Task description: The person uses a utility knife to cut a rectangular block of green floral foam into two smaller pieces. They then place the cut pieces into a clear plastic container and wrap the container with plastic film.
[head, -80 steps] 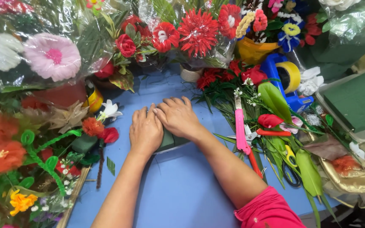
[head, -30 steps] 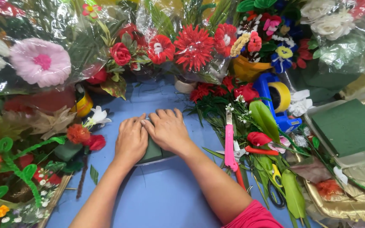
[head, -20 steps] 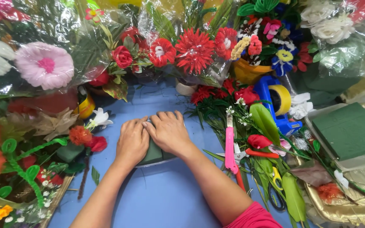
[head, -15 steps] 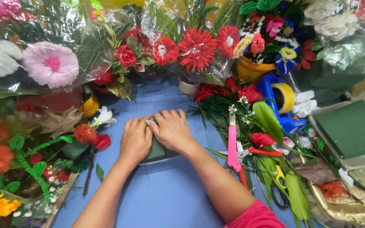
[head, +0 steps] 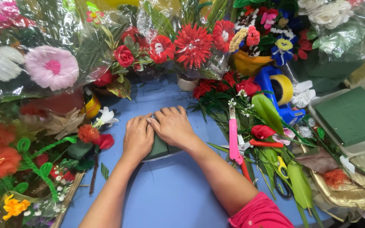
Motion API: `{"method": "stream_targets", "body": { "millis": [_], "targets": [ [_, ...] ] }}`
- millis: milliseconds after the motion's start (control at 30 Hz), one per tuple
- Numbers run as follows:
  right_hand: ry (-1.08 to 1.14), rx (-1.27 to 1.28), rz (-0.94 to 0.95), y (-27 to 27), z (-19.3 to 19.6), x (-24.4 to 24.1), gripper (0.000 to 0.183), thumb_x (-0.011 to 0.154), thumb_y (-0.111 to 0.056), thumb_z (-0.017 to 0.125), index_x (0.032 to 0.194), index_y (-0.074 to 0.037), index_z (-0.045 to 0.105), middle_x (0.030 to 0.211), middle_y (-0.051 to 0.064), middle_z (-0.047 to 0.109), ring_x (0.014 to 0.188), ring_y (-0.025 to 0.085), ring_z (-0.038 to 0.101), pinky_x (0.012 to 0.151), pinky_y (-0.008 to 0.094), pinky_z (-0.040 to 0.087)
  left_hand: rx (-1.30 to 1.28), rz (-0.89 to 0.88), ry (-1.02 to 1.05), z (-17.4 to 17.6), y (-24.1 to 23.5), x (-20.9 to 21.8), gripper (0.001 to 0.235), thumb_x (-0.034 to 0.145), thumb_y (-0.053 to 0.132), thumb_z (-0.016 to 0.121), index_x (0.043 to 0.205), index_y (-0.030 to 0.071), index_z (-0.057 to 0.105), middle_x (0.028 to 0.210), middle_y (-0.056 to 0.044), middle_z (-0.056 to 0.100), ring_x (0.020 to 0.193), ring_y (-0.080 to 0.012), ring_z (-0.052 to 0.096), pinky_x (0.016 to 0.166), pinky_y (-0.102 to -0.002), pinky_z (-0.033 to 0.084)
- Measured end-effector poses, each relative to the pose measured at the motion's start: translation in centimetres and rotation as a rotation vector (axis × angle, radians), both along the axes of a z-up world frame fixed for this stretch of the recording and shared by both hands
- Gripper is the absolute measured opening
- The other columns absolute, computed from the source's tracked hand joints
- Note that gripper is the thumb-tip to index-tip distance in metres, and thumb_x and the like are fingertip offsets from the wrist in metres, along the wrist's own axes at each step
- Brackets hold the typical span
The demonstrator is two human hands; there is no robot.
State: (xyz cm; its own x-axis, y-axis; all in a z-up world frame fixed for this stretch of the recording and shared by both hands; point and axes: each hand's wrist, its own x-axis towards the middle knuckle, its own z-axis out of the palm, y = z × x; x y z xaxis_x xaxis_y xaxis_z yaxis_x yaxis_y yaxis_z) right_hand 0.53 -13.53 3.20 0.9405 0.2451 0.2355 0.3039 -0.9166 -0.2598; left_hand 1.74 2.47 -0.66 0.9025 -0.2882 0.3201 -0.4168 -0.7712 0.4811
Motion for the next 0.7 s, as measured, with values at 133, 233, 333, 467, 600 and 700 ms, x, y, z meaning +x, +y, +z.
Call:
{"method": "stream_targets", "body": {
  "millis": [133, 233, 333, 467, 600, 700],
  "targets": [
    [0.026, -0.017, 0.000, -0.08, -0.08, -0.09, 0.053, 0.107, -0.053, 0.030, 0.121, -0.017, 0.066, 0.122, 0.013, 0.068, 0.126, 0.034, 0.060, 0.113, 0.062, 0.032, -0.005, 0.001, 0.004, -0.41, 0.15, -0.12, 0.043, 0.098, 0.021, 0.048, 0.137, 0.010, 0.063, 0.118, -0.015, 0.065, 0.126, -0.0339, 0.057, 0.116, -0.045, 0.036],
    [0.025, -0.026, 0.004, -0.09, 0.16, -0.07, 0.053, 0.107, -0.052, 0.030, 0.122, -0.017, 0.066, 0.122, 0.013, 0.068, 0.126, 0.034, 0.061, 0.113, 0.062, 0.033, -0.006, 0.001, 0.004, -0.40, 0.22, -0.04, 0.043, 0.098, 0.021, 0.048, 0.138, 0.010, 0.062, 0.118, -0.015, 0.065, 0.126, -0.0336, 0.057, 0.116, -0.045, 0.036],
    [0.023, -0.024, 0.006, -0.05, 0.25, -0.13, 0.052, 0.107, -0.052, 0.031, 0.122, -0.017, 0.066, 0.121, 0.013, 0.068, 0.125, 0.035, 0.061, 0.112, 0.062, 0.033, -0.010, -0.001, 0.000, -0.48, 0.14, 0.06, 0.042, 0.099, 0.021, 0.048, 0.137, 0.010, 0.063, 0.117, -0.015, 0.065, 0.126, -0.0337, 0.057, 0.116, -0.045, 0.036],
    [0.022, -0.014, 0.002, -0.01, 0.20, -0.08, 0.052, 0.107, -0.051, 0.031, 0.123, -0.017, 0.066, 0.121, 0.013, 0.068, 0.125, 0.035, 0.061, 0.112, 0.062, 0.033, -0.023, -0.027, -0.045, -0.10, 0.17, -0.06, 0.041, 0.099, 0.019, 0.049, 0.135, 0.008, 0.064, 0.114, -0.017, 0.066, 0.123, -0.0343, 0.060, 0.115, -0.044, 0.036],
    [0.020, -0.008, 0.003, -0.11, 0.07, 0.04, 0.053, 0.107, -0.052, 0.030, 0.124, -0.016, 0.066, 0.122, 0.014, 0.068, 0.125, 0.035, 0.061, 0.113, 0.062, 0.032, -0.023, -0.020, -0.042, -0.27, 0.14, 0.01, 0.042, 0.099, 0.020, 0.048, 0.136, 0.009, 0.064, 0.114, -0.016, 0.066, 0.123, -0.0337, 0.059, 0.115, -0.044, 0.036],
    [0.027, -0.014, 0.004, -0.10, 0.00, 0.05, 0.052, 0.107, -0.051, 0.031, 0.124, -0.016, 0.066, 0.122, 0.013, 0.068, 0.125, 0.035, 0.061, 0.113, 0.062, 0.032, -0.015, -0.021, -0.056, -0.50, 0.21, 0.09, 0.041, 0.099, 0.021, 0.049, 0.135, 0.009, 0.064, 0.114, -0.016, 0.066, 0.123, -0.0331, 0.060, 0.115, -0.044, 0.037]
  ]
}}
